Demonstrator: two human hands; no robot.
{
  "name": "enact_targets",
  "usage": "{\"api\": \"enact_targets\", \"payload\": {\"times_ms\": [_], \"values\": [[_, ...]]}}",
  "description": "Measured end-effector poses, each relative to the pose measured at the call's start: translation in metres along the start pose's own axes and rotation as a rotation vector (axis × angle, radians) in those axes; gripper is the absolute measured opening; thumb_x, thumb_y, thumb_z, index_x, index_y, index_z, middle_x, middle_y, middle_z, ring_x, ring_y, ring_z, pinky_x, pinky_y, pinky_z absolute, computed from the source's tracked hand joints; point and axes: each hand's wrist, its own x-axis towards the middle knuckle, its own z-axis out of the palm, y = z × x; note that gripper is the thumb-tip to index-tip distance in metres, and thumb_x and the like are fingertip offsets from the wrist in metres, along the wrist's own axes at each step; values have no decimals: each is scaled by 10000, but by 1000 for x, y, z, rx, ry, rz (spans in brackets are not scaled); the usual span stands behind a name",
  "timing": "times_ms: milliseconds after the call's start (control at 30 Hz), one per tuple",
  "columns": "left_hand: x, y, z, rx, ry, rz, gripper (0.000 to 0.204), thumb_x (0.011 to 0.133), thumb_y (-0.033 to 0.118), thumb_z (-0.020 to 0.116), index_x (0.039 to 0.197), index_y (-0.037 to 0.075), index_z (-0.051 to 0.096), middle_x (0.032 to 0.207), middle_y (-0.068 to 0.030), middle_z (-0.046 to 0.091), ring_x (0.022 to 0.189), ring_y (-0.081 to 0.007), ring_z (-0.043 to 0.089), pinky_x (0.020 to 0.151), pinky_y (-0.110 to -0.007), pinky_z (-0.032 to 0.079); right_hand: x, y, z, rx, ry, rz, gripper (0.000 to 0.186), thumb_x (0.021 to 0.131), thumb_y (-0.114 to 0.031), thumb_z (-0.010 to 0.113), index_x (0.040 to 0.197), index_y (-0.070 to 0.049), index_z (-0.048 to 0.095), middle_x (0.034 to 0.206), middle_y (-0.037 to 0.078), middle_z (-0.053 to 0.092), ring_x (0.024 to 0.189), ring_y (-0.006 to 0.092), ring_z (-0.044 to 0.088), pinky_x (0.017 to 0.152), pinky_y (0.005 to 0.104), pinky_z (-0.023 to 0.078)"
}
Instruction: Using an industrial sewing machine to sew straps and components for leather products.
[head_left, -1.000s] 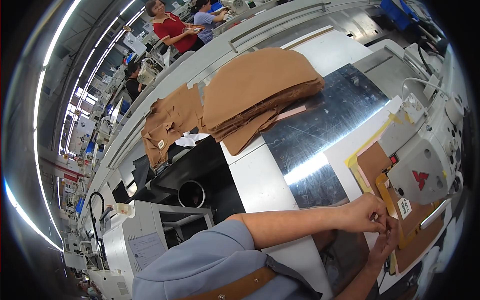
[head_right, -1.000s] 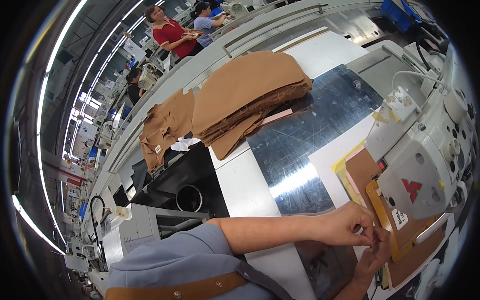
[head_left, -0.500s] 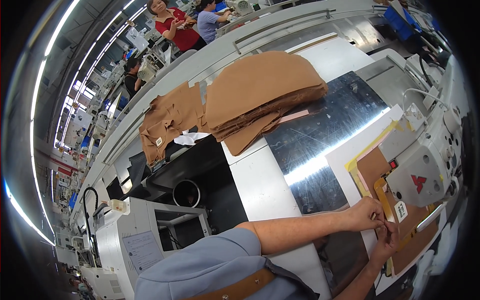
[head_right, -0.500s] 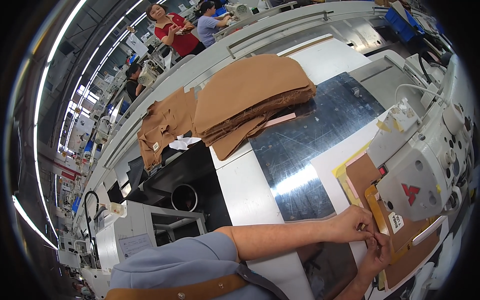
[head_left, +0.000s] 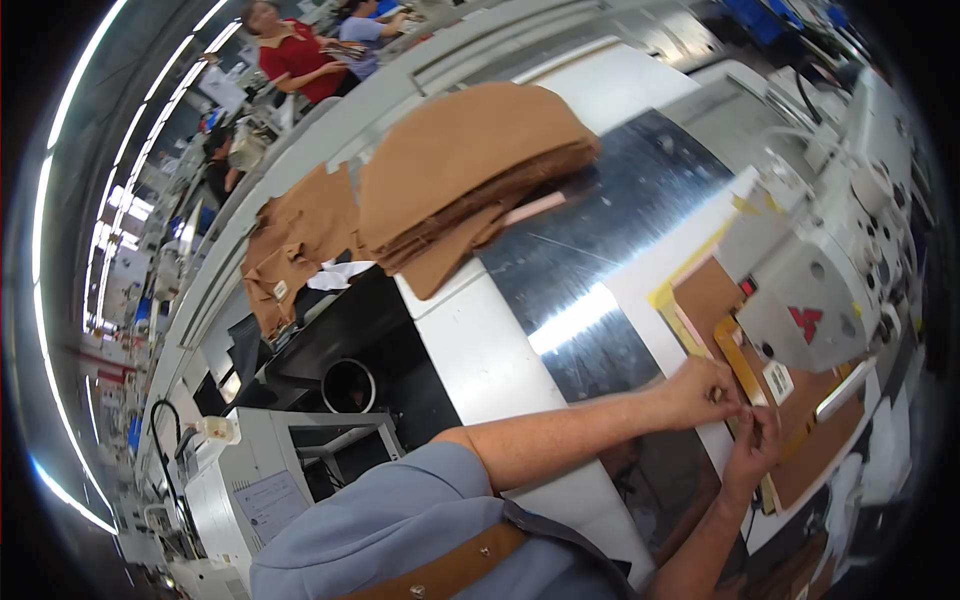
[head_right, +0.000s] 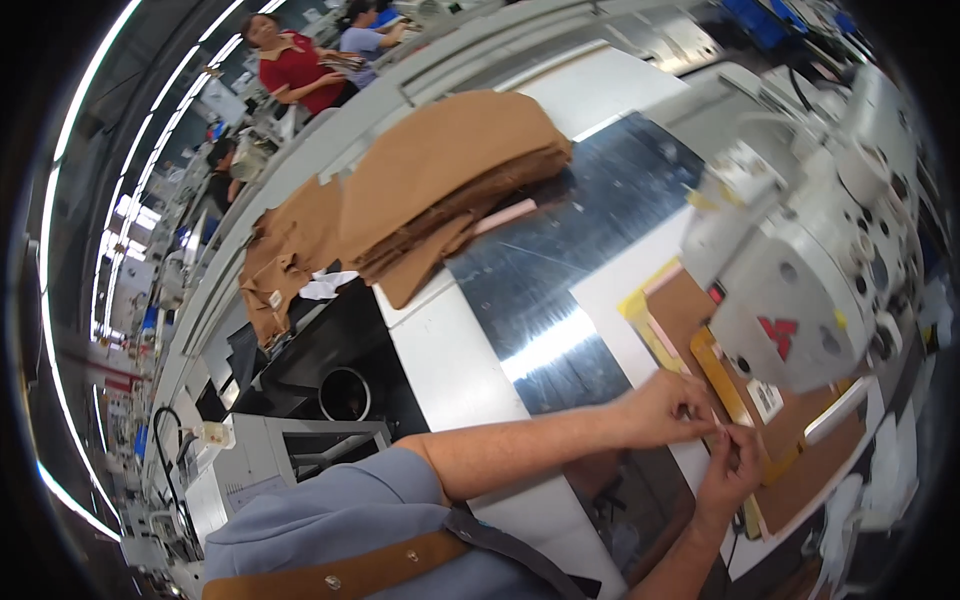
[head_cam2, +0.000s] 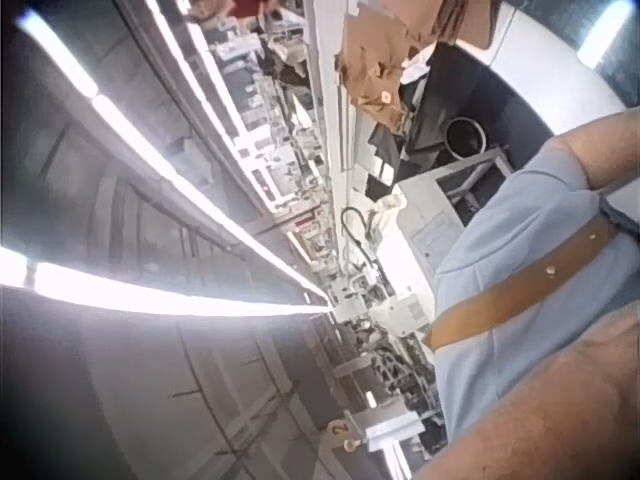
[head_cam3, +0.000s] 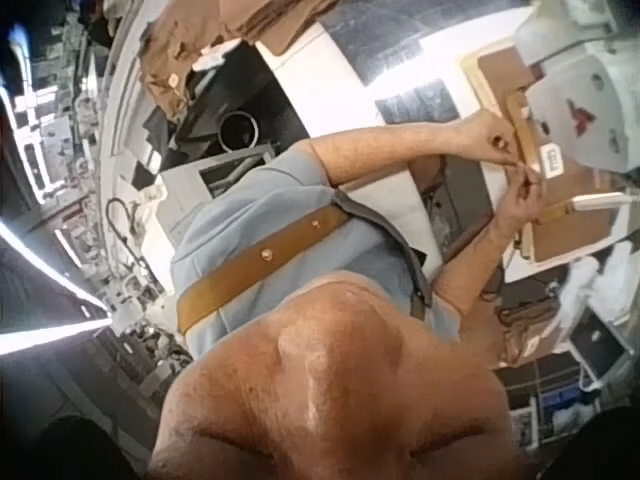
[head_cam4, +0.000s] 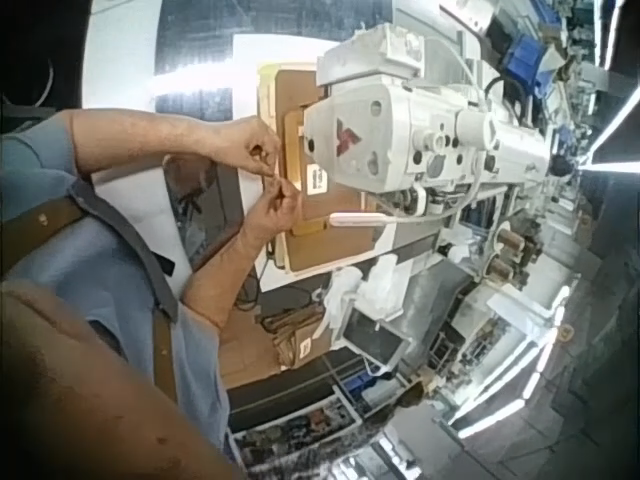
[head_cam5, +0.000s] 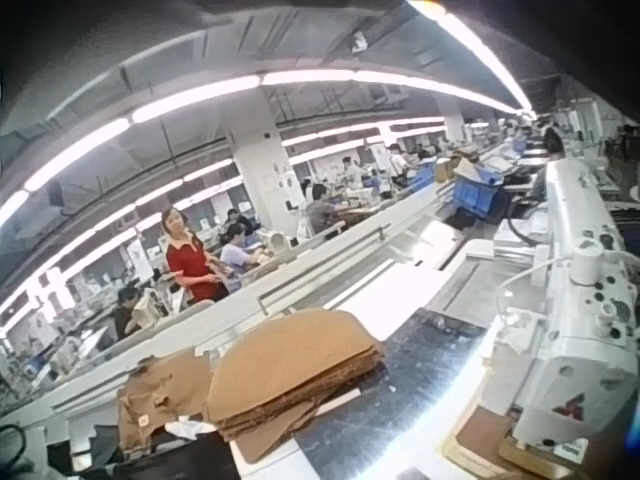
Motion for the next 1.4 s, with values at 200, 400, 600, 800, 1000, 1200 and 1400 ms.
{"api": "enact_targets", "payload": {"times_ms": [200,400,600,800,1000,1200,1400], "values": [[2,6,-26,198,295,-43,89,821,95,776,890,39,771,834,-36,691,696,-94,570,616,-250,439,19,-19,19,-6,96,65,74,908,-24,706,900,8,640,794,54,601,720,140,594,658,274,493],[16,1,-14,336,374,-41,109,818,90,770,897,14,762,779,-44,647,673,-118,559,619,-264,459,15,-14,15,-63,119,38,82,898,-55,718,905,-4,655,821,107,638,720,231,646,663,321,539],[29,-11,-4,394,384,-3,113,825,83,750,902,1,759,810,-73,658,715,-144,648,660,-272,508,12,-17,13,-87,111,48,85,888,-68,724,900,-11,661,802,108,644,696,240,649,632,337,522],[42,-22,-5,468,389,68,104,825,73,742,896,1,765,841,-67,677,687,-139,644,638,-256,506,19,-17,12,-118,104,16,86,878,-74,729,882,-17,665,775,109,642,660,247,652,617,347,511],[40,-43,-19,410,449,143,78,818,104,755,826,26,754,840,-92,662,739,-188,650,659,-299,513,20,-5,24,-62,121,-42,78,896,-64,700,925,5,679,787,137,637,697,269,653,644,355,513],[29,-34,2,305,453,116,83,763,84,710,799,10,725,830,-123,655,763,-285,670,673,-376,525,4,-4,15,-127,63,-2,104,954,-86,658,968,16,641,873,109,595,739,195,603,673,319,501],[26,-18,-8,296,465,99,83,739,68,694,776,-3,713,825,-147,645,757,-333,655,671,-407,522,15,-16,25,-200,19,140,246,962,-221,670,1056,6,650,911,105,608,767,204,607,706,337,495]]}}
